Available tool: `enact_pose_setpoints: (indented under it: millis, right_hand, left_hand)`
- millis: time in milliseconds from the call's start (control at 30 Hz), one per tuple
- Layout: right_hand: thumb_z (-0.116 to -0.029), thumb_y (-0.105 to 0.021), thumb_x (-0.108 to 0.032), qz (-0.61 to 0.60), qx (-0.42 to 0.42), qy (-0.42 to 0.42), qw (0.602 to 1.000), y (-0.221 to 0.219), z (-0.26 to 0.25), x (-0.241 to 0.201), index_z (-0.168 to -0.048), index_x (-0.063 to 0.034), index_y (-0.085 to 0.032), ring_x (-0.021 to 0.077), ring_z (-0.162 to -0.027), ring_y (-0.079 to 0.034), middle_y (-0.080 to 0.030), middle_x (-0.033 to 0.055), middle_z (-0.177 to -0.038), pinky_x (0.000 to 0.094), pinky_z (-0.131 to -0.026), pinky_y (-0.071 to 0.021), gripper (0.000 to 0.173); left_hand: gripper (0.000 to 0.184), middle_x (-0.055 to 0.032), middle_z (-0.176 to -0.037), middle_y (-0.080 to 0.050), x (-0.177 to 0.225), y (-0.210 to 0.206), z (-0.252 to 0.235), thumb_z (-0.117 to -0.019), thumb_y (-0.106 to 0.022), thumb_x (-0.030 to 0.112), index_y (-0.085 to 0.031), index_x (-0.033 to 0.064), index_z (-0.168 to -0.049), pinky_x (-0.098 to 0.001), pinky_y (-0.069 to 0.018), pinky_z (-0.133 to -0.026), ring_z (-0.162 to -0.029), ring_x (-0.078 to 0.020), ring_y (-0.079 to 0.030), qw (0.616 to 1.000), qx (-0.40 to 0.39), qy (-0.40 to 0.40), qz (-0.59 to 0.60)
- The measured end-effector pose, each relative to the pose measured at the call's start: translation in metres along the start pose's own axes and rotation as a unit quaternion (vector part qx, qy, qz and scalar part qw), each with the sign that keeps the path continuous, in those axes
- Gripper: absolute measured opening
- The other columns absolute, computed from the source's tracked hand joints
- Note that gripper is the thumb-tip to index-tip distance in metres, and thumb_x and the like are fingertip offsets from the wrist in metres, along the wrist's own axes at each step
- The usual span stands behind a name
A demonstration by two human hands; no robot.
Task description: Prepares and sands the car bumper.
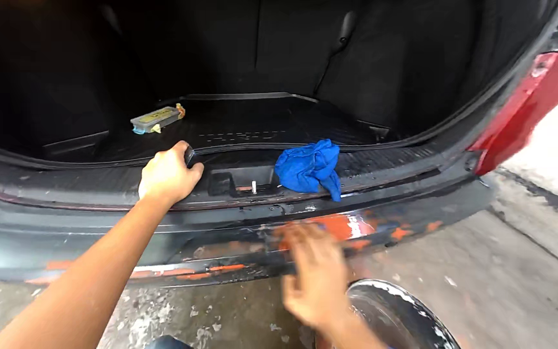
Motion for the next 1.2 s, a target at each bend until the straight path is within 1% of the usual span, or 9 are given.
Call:
enact_pose_setpoints:
  millis: [67, 133, 333, 533, 633, 767, 967, 1100, 1200]
  right_hand:
    - [-0.0749, -0.068, -0.039, -0.038, -0.075, 0.029, 0.996, -0.009, -0.022, -0.071, -0.147, -0.0150, -0.057, 0.0293, -0.144, -0.047, -0.056, 0.0042, -0.152, 0.0560, -0.115, -0.0398, 0.077]
    - [-0.0785, -0.072, -0.039, -0.054, -0.117, 0.074, 0.989, -0.011, -0.035, -0.091, -0.151, -0.0116, -0.051, 0.0288, -0.146, -0.044, -0.051, 0.0062, -0.156, 0.0511, -0.118, -0.0391, 0.081]
    - [-0.0903, -0.052, -0.041, -0.013, 0.011, 0.021, 1.000, 0.004, -0.009, 0.030, -0.132, -0.0171, -0.070, 0.0220, -0.131, -0.058, -0.066, 0.0024, -0.136, 0.0461, -0.106, -0.0511, 0.051]
    - [-0.0956, -0.043, -0.065, -0.066, -0.039, 0.048, 0.996, -0.021, -0.020, -0.089, -0.146, -0.0119, -0.059, 0.0275, -0.146, -0.045, -0.055, 0.0066, -0.152, 0.0509, -0.122, -0.0348, 0.075]
    - [-0.1002, -0.040, -0.061, -0.034, -0.033, 0.077, 0.996, -0.014, -0.010, -0.048, -0.147, -0.0143, -0.058, 0.0221, -0.148, -0.044, -0.055, 0.0032, -0.153, 0.0511, -0.123, -0.0355, 0.069]
    - [-0.1001, -0.039, -0.058, 0.031, 0.056, -0.046, 0.997, -0.010, 0.012, 0.008, -0.142, -0.0049, -0.061, 0.0317, -0.145, -0.047, -0.057, 0.0129, -0.150, 0.0587, -0.121, -0.0336, 0.071]
    - [-0.0951, -0.034, -0.076, -0.036, -0.019, -0.008, 0.999, -0.035, -0.012, -0.115, -0.151, -0.0069, -0.052, 0.0280, -0.153, -0.035, -0.046, 0.0096, -0.160, 0.0538, -0.126, -0.0278, 0.090]
    - [-0.0991, -0.032, -0.069, 0.036, 0.016, -0.012, 0.999, -0.024, 0.010, -0.027, -0.154, -0.0110, -0.049, 0.0221, -0.152, -0.036, -0.046, 0.0058, -0.161, 0.0522, -0.125, -0.0307, 0.081]
    - [-0.0936, -0.033, -0.074, 0.072, 0.059, -0.121, 0.988, -0.020, 0.016, 0.009, -0.153, 0.0009, -0.044, 0.0366, -0.153, -0.032, -0.041, 0.0202, -0.160, 0.0612, -0.124, -0.0229, 0.096]
  left_hand:
    - [0.030, -0.0174, -0.083, -0.068, -0.001, -0.002, 0.001, -0.0910, -0.062, 0.041, -0.065, 0.0177, -0.110, -0.0648, -0.0499, -0.061, -0.081, -0.0428, -0.068, 1.000, -0.001, -0.005, -0.003]
    - [0.029, -0.0174, -0.081, -0.066, -0.003, -0.003, 0.002, -0.0916, -0.061, 0.041, -0.064, 0.0164, -0.108, -0.0641, -0.0490, -0.060, -0.079, -0.0425, -0.067, 1.000, 0.006, -0.015, 0.003]
    - [0.027, -0.0173, -0.079, -0.065, -0.003, -0.001, 0.001, -0.0905, -0.062, 0.040, -0.063, 0.0160, -0.103, -0.0634, -0.0478, -0.059, -0.078, -0.0435, -0.066, 1.000, 0.000, -0.023, 0.016]
    - [0.029, -0.0180, -0.081, -0.066, -0.002, 0.000, 0.005, -0.0909, -0.061, 0.039, -0.064, 0.0148, -0.108, -0.0635, -0.0488, -0.060, -0.080, -0.0430, -0.068, 0.999, -0.003, -0.022, 0.024]
    - [0.028, -0.0156, -0.079, -0.065, -0.006, -0.002, 0.006, -0.0906, -0.060, 0.040, -0.063, 0.0153, -0.105, -0.0616, -0.0485, -0.059, -0.077, -0.0408, -0.067, 0.999, 0.008, -0.036, 0.032]
    - [0.027, -0.0146, -0.078, -0.065, -0.003, -0.001, 0.003, -0.0895, -0.061, 0.038, -0.063, 0.0164, -0.105, -0.0607, -0.0476, -0.058, -0.076, -0.0402, -0.066, 0.999, 0.009, -0.034, 0.039]
    - [0.029, -0.0185, -0.079, -0.064, -0.004, -0.001, 0.007, -0.0904, -0.061, 0.038, -0.062, 0.0137, -0.105, -0.0641, -0.0470, -0.058, -0.077, -0.0442, -0.066, 0.999, 0.013, -0.034, 0.030]
    - [0.030, -0.0208, -0.080, -0.064, -0.005, -0.002, 0.006, -0.0897, -0.060, 0.038, -0.062, 0.0120, -0.105, -0.0642, -0.0457, -0.057, -0.077, -0.0461, -0.065, 0.998, 0.025, -0.046, 0.040]
    - [0.032, -0.0225, -0.082, -0.065, -0.003, -0.001, 0.003, -0.0889, -0.061, 0.038, -0.062, 0.0113, -0.107, -0.0660, -0.0454, -0.059, -0.079, -0.0481, -0.065, 0.998, 0.019, -0.035, 0.038]
Point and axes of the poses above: each hand's wrist, its own z-axis away from the middle knuckle, its own y-axis out of the back of the hand, x = y × z, the point moved 1 cm from there along -z, towards the middle knuckle
